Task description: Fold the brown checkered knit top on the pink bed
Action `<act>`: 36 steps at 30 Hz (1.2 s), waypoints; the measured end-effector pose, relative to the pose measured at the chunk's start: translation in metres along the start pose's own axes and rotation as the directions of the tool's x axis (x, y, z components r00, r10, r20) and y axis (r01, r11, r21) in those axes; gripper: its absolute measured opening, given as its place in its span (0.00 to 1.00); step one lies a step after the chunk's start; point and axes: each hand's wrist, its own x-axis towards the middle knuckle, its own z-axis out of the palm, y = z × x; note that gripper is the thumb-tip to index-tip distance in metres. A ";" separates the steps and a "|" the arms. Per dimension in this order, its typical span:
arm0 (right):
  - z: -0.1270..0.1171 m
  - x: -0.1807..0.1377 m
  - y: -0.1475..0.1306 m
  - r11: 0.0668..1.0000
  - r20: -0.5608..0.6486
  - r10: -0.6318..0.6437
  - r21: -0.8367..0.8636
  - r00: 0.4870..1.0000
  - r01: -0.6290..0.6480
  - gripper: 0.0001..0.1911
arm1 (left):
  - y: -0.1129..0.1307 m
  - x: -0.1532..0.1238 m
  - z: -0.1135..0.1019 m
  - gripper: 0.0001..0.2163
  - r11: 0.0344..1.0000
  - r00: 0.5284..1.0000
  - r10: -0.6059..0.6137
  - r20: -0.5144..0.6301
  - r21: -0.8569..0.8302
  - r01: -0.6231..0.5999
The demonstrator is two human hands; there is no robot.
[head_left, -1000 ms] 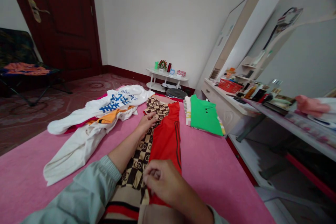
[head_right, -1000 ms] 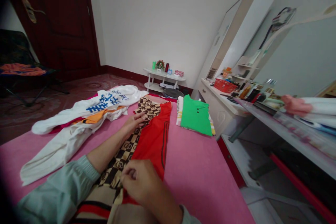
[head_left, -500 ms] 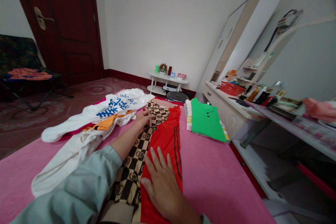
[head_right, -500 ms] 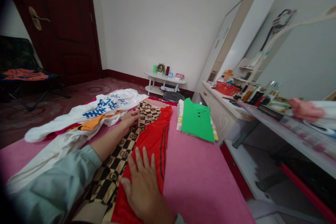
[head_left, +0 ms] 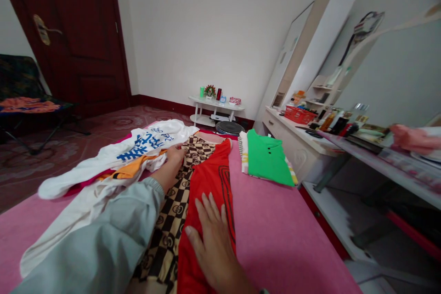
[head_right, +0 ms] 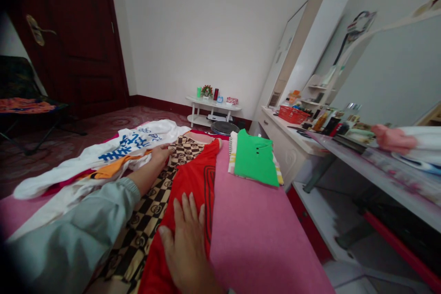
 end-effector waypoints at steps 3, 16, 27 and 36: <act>0.003 0.001 0.001 0.999 0.029 -0.039 -0.006 0.999 0.039 0.32 | 0.003 0.003 -0.005 0.23 0.995 0.997 0.074 0.023 0.073 -0.075; 0.006 0.000 0.001 0.998 0.020 -0.055 -0.022 0.998 0.056 0.32 | 0.013 -0.063 -0.029 0.22 0.154 0.303 0.567 0.766 0.263 -0.953; 0.007 0.002 0.002 0.997 0.025 -0.044 -0.058 0.999 0.046 0.32 | -0.001 -0.045 -0.007 0.27 0.349 0.410 0.218 0.886 0.321 -0.880; -0.001 0.003 0.008 0.992 -0.007 -0.085 0.094 0.996 0.085 0.26 | -0.005 -0.057 -0.078 0.21 0.461 0.389 0.408 0.826 0.181 -0.869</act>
